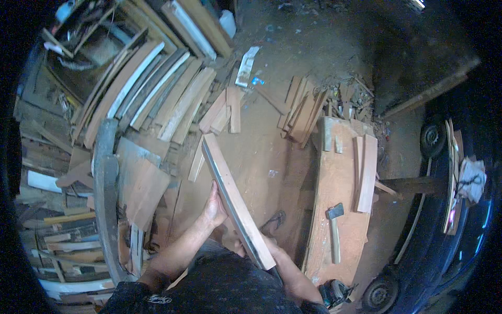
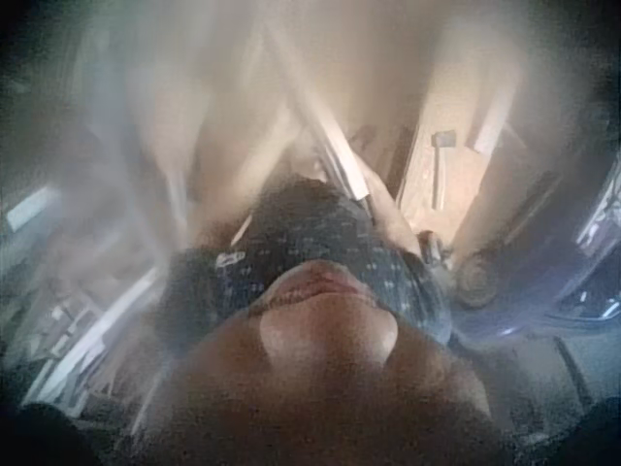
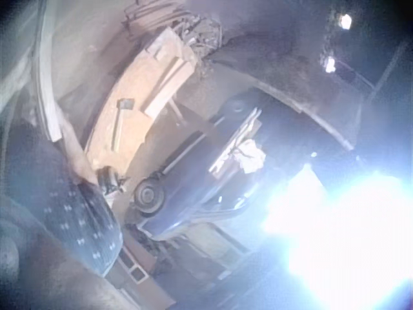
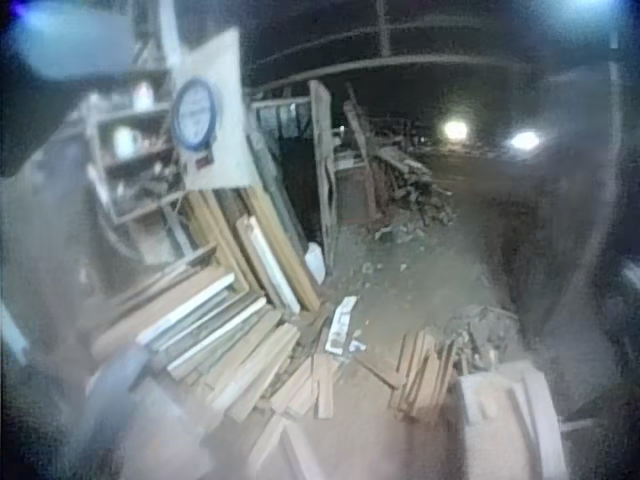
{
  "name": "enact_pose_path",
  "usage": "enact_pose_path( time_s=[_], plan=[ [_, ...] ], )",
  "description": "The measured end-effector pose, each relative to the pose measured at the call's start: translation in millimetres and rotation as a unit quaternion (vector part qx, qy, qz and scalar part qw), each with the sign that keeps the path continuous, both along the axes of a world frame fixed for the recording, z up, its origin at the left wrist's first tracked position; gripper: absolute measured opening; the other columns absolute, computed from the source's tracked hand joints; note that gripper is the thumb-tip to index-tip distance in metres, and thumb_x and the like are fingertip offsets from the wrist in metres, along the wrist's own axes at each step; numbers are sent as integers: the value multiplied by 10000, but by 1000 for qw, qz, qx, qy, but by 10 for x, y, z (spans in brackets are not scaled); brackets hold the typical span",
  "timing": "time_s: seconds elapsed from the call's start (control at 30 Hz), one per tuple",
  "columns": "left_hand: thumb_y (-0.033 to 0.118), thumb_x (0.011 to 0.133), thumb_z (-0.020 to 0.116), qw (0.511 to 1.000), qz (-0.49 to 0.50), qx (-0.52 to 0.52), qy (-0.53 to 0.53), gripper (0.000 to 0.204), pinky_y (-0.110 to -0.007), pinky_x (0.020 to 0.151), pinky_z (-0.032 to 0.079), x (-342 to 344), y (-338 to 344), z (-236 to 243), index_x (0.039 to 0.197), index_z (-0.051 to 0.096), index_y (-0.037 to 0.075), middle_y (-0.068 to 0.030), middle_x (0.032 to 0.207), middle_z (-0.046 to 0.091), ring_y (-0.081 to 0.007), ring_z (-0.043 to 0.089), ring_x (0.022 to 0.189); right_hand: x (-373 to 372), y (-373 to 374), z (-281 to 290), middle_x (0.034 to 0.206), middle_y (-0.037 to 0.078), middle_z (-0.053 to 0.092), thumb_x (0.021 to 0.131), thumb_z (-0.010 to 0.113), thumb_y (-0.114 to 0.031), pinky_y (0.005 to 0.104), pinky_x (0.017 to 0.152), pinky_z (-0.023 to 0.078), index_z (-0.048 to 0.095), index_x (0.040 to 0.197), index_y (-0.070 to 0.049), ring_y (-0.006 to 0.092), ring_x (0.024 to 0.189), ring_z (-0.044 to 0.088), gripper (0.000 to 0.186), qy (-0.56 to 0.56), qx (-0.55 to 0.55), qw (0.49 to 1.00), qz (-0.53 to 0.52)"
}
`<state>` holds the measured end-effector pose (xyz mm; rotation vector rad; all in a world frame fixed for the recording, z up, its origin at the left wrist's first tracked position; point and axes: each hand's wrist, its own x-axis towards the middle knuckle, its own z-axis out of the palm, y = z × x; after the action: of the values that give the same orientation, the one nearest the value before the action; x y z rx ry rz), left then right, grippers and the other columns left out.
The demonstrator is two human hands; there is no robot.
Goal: The person uses a circular saw to cut wooden planks on a workbench. They also use a hammer to split a piece of wood and a sanding block to smooth the edges of the cut pieces. The person handles the wood pieces, moving them around the workbench and floor.
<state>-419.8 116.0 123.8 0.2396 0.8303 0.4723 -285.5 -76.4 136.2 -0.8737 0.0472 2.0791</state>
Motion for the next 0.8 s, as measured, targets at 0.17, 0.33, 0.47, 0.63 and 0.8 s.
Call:
enact_pose_path(
  time_s=[0.17, 0.33, 0.47, 0.63, 0.8],
  plan=[
    [654, 1036, 379, 994, -46, 98, 12, 798, -460, 1187, 369, 901, -310, 393, 1576, 318, 71, -127, 1540, 475, -281, 481, 1399, 1322, -712, 14, 1279, 119, 671, 994, 637, -452, 364, 1006, 516, 589, 1361, 16, 203, 1140, 645, 596, -138, 103, 984, -52],
    [509, 1067, 471, 986, -47, 160, 24, 698, -465, 1176, 389, 1819, -765, 101, 1546, 351, 15, -165, 1525, 487, -308, 509, 1369, 2096, -998, 727, 1317, 109, 655, 910, 791, -333, 354, 1058, 462, 546, 1426, 18, 189, 1214, 595, 671, -362, 145, 919, 49],
    [430, 1054, 545, 978, -126, 163, 34, 584, -459, 1108, 465, 2466, -1098, 112, 1463, 467, 19, -146, 1408, 597, -295, 598, 1262, 2424, -1358, 766, 1257, 118, 687, 952, 736, -391, 353, 1040, 473, 577, 1389, 27, 184, 1182, 613, 625, -390, 106, 914, -26],
    [517, 1050, 500, 979, -186, 79, 15, 626, -471, 1088, 485, 3118, -1186, 10, 1467, 473, 51, -150, 1389, 607, -294, 611, 1249, 2698, -1460, 554, 1239, 149, 693, 1080, 447, -491, 346, 1032, 471, 607, 1354, 37, 193, 1160, 626, 616, -409, 74, 899, -135],
    [576, 1081, 332, 967, -251, 34, 40, 645, -491, 1038, 537, 3602, -1233, -57, 1475, 462, 82, -152, 1349, 625, -292, 639, 1213, 2862, -1363, 606, 1247, 133, 674, 1122, 345, -442, 352, 1039, 466, 627, 1305, 46, 181, 1131, 614, 592, -324, 2, 919, -222]
  ],
)
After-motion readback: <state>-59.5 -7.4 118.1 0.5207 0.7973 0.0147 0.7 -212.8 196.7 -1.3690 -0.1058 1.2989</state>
